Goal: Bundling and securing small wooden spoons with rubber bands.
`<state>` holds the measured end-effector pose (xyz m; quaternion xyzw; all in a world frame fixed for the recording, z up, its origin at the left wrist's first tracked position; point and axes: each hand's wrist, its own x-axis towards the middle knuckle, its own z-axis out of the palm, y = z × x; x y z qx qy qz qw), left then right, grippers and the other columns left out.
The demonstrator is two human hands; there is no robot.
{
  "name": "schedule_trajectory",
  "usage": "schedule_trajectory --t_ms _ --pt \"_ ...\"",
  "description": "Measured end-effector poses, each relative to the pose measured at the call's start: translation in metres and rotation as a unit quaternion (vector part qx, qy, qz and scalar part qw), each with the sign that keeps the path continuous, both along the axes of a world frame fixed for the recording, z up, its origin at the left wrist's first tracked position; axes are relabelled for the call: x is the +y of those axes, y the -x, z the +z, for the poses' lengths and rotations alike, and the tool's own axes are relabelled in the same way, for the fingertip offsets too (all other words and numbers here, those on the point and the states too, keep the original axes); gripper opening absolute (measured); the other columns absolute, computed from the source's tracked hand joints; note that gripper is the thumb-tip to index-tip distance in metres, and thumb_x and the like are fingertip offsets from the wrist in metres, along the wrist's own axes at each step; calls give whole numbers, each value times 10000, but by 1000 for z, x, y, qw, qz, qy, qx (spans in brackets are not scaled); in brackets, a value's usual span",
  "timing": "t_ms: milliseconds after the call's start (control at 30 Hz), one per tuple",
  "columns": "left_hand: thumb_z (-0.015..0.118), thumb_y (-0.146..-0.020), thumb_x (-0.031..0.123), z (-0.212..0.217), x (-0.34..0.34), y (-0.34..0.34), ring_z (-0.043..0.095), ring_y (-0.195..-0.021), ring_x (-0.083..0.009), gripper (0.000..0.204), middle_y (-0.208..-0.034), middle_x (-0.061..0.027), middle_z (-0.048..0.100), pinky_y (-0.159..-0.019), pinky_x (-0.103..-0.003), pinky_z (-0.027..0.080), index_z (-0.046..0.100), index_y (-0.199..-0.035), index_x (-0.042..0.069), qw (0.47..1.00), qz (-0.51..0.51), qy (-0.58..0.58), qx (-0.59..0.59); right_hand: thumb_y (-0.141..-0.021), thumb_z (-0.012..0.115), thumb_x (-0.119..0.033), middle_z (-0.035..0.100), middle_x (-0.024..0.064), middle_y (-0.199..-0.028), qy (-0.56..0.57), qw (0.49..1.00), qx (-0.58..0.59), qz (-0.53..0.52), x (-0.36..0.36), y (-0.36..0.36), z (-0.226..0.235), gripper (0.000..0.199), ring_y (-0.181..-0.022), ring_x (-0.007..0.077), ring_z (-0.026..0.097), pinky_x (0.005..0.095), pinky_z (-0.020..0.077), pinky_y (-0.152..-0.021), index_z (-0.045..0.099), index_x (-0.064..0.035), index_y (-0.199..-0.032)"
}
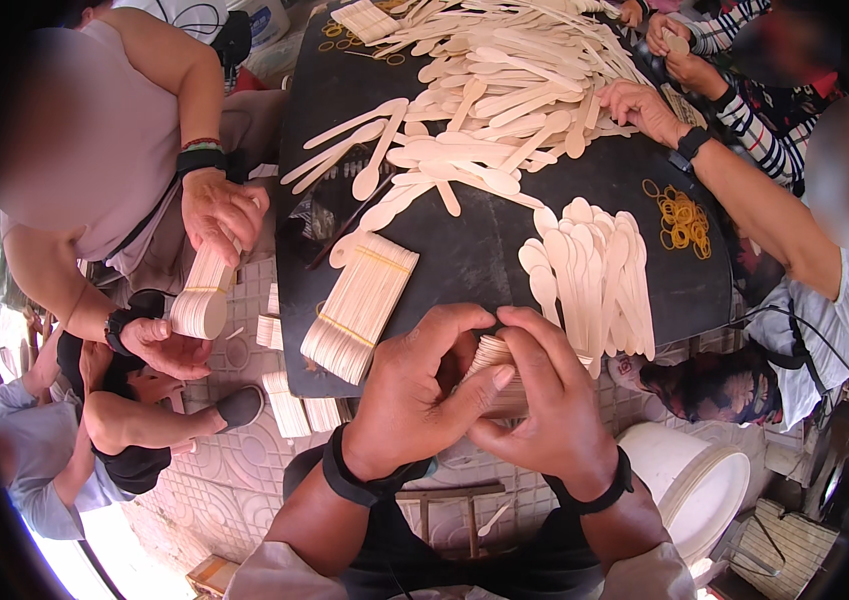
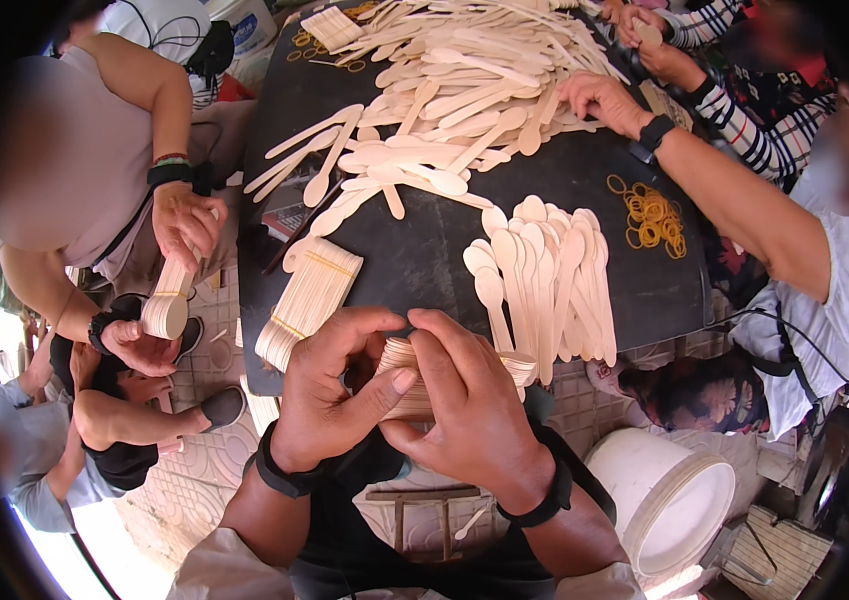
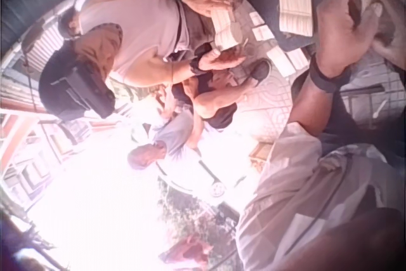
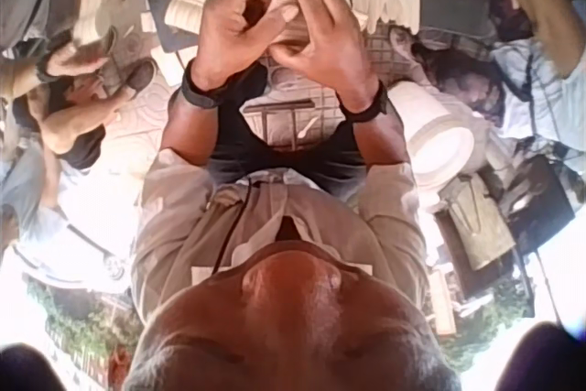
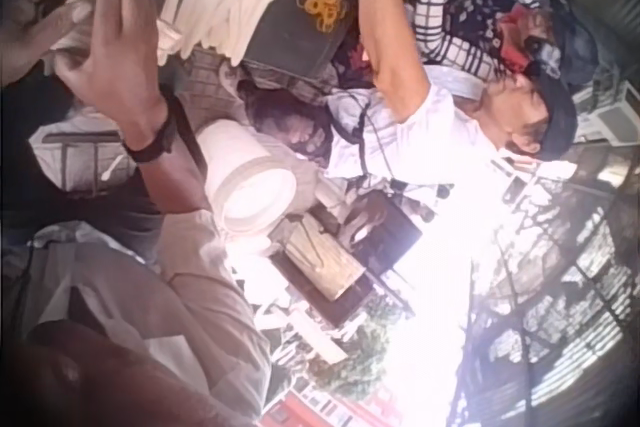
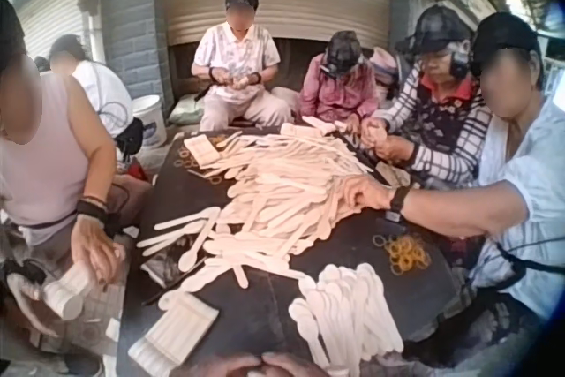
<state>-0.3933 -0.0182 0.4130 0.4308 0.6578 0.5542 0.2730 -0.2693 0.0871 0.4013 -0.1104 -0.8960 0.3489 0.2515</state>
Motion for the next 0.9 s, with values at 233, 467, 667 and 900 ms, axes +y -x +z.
schedule_trajectory --t_ms 233,467,667,900 --pt "644 -792 92 -10 1 -4 553 -547 -232 145 -696 -136 560 -513 -301 430 568 -875 1 997 49 46 31 -577 757 -123 453 182 -1215 -26 1000 -12 -11 -5 4 -12 655 -995 326 548 406 469 -844 464 53 -1135" --pt "640 -803 116 -20 2 -4 571 -553 -276 148 -700 -154 573 -510 -313 438 565 -858 0 993 72 21 88 -593 754 -126 449 189 -1215 -10 1000 -11 -17 -9 8 -17 657 -1035 338 532 412 458 -877 450 50 -1149" --pt "687 -808 175 -8 -5 3 542 -514 -199 223 -693 -138 560 -484 -287 420 556 -865 4 995 15 94 12 -618 740 -134 452 202 -1209 -11 998 -17 -55 2 6 -17 639 -1055 365 521 414 453 -895 446 56 -1152" --pt "704 -797 74 -16 -3 -10 356 -537 -8 174 -634 21 467 -454 -188 299 544 -823 12 995 46 76 48 -632 738 -143 462 218 -1200 -11 996 -11 -87 7 7 -17 637 -1070 360 520 403 457 -895 439 74 -1150"
